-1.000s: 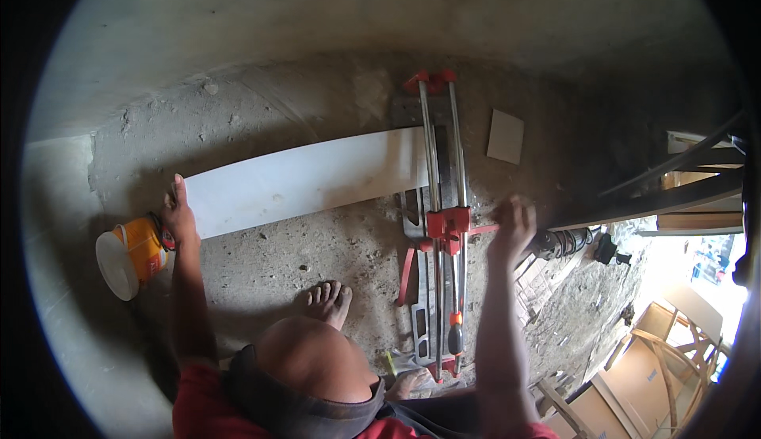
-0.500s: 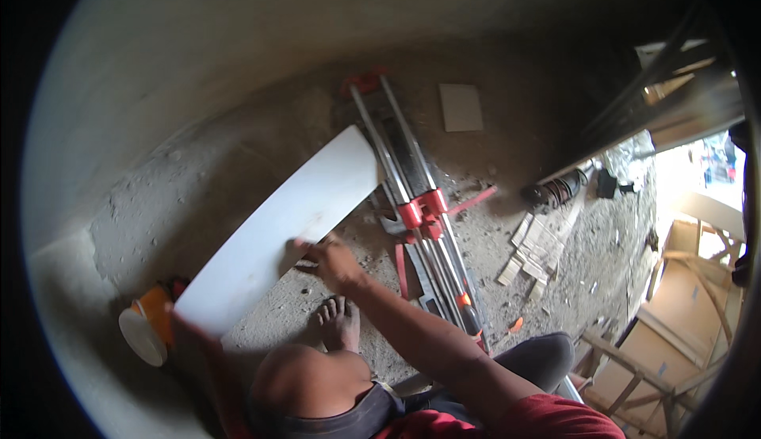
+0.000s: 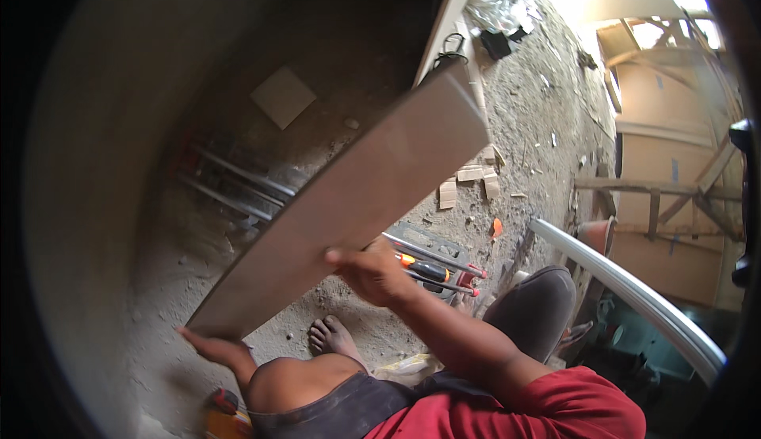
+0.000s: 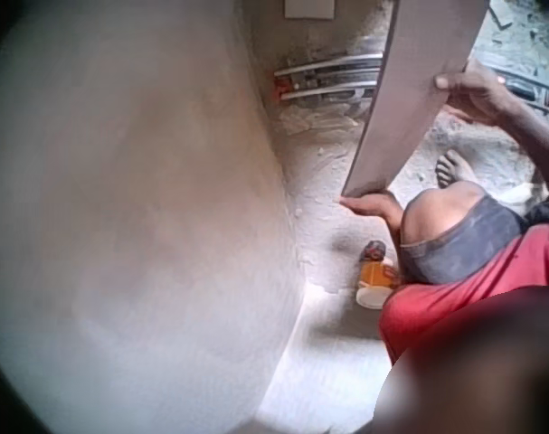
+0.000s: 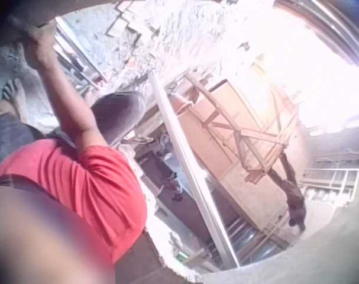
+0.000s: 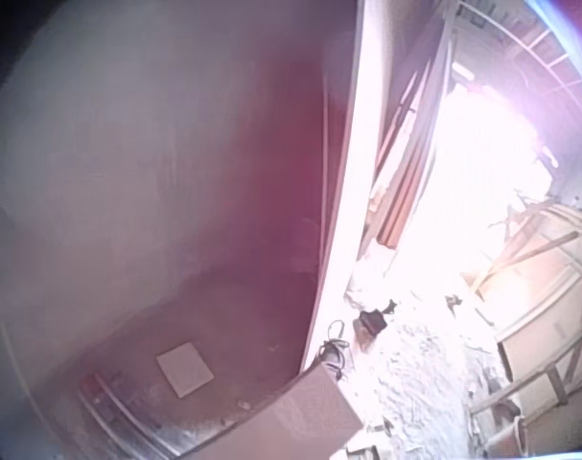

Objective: The person measures a white ceramic tile with a tape measure, then uses a manual tile cutter to score and snap it. The person stacks the cut pieces with other tiles on the stairs.

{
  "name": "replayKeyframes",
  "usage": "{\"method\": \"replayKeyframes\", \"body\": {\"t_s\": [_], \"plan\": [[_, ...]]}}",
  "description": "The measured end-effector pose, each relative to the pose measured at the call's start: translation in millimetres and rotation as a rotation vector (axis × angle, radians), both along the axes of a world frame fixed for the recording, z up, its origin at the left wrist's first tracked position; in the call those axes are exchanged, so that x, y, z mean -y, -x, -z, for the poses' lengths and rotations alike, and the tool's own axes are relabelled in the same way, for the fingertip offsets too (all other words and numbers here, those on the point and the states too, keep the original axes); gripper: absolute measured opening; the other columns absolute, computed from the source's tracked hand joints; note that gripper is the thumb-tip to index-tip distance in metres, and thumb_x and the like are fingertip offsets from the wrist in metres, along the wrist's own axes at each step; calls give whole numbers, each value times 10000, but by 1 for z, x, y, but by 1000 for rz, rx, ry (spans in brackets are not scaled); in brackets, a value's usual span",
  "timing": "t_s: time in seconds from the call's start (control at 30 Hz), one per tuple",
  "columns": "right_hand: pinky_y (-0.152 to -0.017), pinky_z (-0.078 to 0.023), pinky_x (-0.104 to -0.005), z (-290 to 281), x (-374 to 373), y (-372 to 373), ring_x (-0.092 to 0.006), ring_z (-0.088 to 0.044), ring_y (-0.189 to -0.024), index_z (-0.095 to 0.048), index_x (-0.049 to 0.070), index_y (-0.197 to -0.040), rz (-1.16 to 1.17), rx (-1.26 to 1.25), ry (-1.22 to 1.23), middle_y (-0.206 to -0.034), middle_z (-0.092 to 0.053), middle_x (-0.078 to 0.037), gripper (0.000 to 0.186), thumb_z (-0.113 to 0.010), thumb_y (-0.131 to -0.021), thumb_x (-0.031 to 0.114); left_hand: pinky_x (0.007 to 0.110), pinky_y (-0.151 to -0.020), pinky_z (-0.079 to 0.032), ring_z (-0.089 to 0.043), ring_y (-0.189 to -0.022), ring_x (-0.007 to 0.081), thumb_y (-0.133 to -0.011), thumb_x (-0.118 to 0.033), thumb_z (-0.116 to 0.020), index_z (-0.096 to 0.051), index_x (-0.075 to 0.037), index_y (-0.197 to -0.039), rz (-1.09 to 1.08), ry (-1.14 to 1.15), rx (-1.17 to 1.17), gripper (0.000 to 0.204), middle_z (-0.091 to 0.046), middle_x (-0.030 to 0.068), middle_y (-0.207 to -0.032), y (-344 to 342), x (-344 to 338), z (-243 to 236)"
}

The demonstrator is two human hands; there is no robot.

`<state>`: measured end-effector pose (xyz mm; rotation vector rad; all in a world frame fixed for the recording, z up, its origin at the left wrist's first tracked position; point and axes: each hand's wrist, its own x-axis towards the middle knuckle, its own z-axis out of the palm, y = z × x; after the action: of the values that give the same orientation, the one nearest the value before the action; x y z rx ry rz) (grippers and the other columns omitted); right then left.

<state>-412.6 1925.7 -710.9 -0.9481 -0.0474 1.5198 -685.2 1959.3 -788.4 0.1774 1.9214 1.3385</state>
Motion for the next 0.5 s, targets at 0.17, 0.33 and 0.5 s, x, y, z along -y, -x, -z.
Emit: {"method": "replayKeyframes", "body": {"t_s": [0.17,0.33,0.5], "plan": [[-849,-543,-378,-25,62,-77,-231,-644,-1008,-555,35,-1179,415,407,3,-1128,-625,-87,304,-627,-883,25,360,-804,-468,-552,-884,193,-989,-496,-422,-558,-40,-995,449,-35,333,476,-570,89,-978,-99,8,13],[-880,-517,-343,-123,141,-132,-181,-609,-982,-525,48,-1240,784,955,167,-1109,-596,-75,338,-591,-932,172,377,-802,-487,-592,-872,226,-969,-298,-478,-556,3,-984,1165,-404,166,312,-601,128,-957,-128,-1,17],[-869,-516,-346,-262,199,-181,-204,-618,-1018,-561,-28,-1220,995,1181,441,-1082,-639,-103,382,-570,-974,264,511,-1056,-328,-475,-1225,410,-871,-197,-627,-571,-26,-1059,1263,-816,-678,260,-576,197,-1257,-144,-59,23]]}}
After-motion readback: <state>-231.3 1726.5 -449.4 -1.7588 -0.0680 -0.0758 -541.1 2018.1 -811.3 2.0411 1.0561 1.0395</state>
